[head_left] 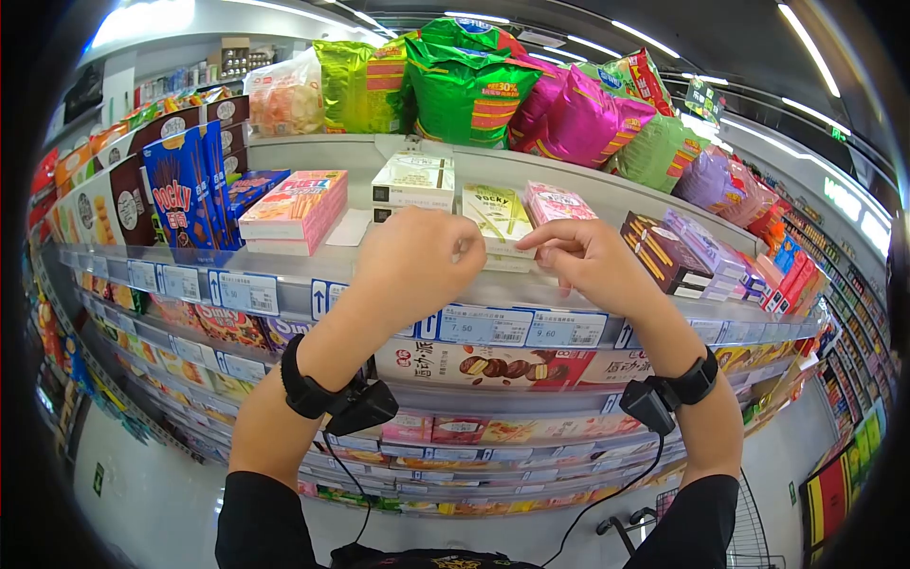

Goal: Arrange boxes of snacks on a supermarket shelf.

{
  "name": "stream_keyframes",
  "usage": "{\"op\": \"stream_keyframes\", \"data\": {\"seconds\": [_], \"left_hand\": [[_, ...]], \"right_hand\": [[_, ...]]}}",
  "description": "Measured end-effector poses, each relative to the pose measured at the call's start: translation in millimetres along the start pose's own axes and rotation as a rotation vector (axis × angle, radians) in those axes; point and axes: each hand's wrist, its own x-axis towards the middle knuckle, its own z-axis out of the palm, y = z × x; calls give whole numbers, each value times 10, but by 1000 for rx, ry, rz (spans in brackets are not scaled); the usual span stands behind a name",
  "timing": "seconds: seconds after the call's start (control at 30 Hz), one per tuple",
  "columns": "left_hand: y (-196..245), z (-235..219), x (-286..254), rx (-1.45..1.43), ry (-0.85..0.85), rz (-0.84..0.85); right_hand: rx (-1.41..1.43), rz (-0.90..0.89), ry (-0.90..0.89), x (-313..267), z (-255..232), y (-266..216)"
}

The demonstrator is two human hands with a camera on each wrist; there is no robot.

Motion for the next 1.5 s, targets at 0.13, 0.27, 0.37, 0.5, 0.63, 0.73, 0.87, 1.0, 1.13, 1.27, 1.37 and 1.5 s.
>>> {"op": "stream_keyframes", "data": {"seconds": [0.13, 0.27, 0.37, 0.5, 0.63, 0.73, 0.87, 1.0, 1.13, 1.27, 1.37, 1.5], "left_hand": [[27, 19, -8, 35, 18, 4], [19, 43, -30, 66, 38, 37], [37, 24, -18, 54, 47, 25], [47, 16, -29, 81, 36, 38], [75, 16, -34, 86, 46, 21], [63, 60, -44, 93, 181, 69], [86, 49, -82, 0, 462, 265], [441, 40, -230, -58, 632, 300], [1262, 369, -634, -364, 633, 280], [2127, 1243, -1244, -661, 406, 349], [2834, 1990, -1592, -764, 123, 398], [3669, 3104, -1895, -936, -340, 188]], "right_hand": [[26, 24, 34, -15, 13, -54], [9, -20, 89, 4, 53, 28], [-124, 0, 142, -33, 76, -83], [-168, -96, 207, -6, 106, 42], [-226, -130, 213, -1, 88, 34], [-367, -241, 338, -19, 112, 60], [-679, -668, 626, -309, 82, -10], [-881, -843, 660, -961, -211, -51], [-1067, -848, 563, -2140, -372, -9], [-1016, -697, 626, -3486, -429, 124], [-913, -382, 743, -4403, -444, 584], [-377, 328, 898, -5460, -176, 1431]]}}
